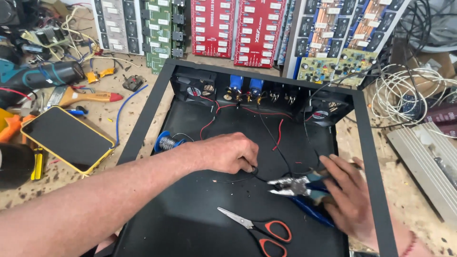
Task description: Soldering and connecting wires to terminals inside an electronic enclosure on a repair bench.
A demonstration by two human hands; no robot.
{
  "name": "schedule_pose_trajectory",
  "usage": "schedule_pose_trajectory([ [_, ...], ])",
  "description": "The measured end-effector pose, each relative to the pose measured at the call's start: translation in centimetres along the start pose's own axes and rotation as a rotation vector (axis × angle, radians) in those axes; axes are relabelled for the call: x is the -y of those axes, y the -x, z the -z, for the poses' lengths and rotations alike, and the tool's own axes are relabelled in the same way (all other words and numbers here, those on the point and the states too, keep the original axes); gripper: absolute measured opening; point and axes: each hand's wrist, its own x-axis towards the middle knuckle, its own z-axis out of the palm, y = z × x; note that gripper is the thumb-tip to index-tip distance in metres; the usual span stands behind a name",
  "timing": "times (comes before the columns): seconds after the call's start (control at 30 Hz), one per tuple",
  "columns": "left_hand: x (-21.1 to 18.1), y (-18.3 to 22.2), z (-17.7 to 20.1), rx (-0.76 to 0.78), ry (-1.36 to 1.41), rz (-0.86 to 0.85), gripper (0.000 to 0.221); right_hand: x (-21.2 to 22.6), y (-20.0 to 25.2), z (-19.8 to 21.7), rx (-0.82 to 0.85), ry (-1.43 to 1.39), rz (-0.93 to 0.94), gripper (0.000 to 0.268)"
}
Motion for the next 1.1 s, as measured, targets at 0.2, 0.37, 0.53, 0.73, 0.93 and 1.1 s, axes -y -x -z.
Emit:
schedule_pose_trajectory([
  [0.2,0.0,0.0,0.0,0.014,-0.014,0.054,0.017,3.7,-3.8,0.8,-0.262,0.185,-0.106,0.018],
  [0.37,-0.2,0.0,0.2,0.018,-0.074,0.022,0.016,4.4,-3.2,0.4,-0.305,0.211,-0.208,0.026],
  [0.53,-0.2,-0.1,0.1,0.023,-0.028,0.007,0.016,4.5,-2.6,-0.1,-0.285,0.222,-0.252,0.024],
  [0.73,-0.7,0.1,0.1,0.03,-0.009,0.064,0.015,5.2,-3.3,0.7,-0.237,0.292,-0.233,0.028],
  [0.93,-0.7,0.2,0.2,0.025,-0.012,0.06,0.009,5.4,-3.4,0.5,-0.197,0.376,-0.245,0.023],
  [1.1,0.0,0.3,0.9,-0.01,0.078,-0.095,0.005,4.0,-3.4,-0.2,-0.082,0.305,-0.214,0.055],
])
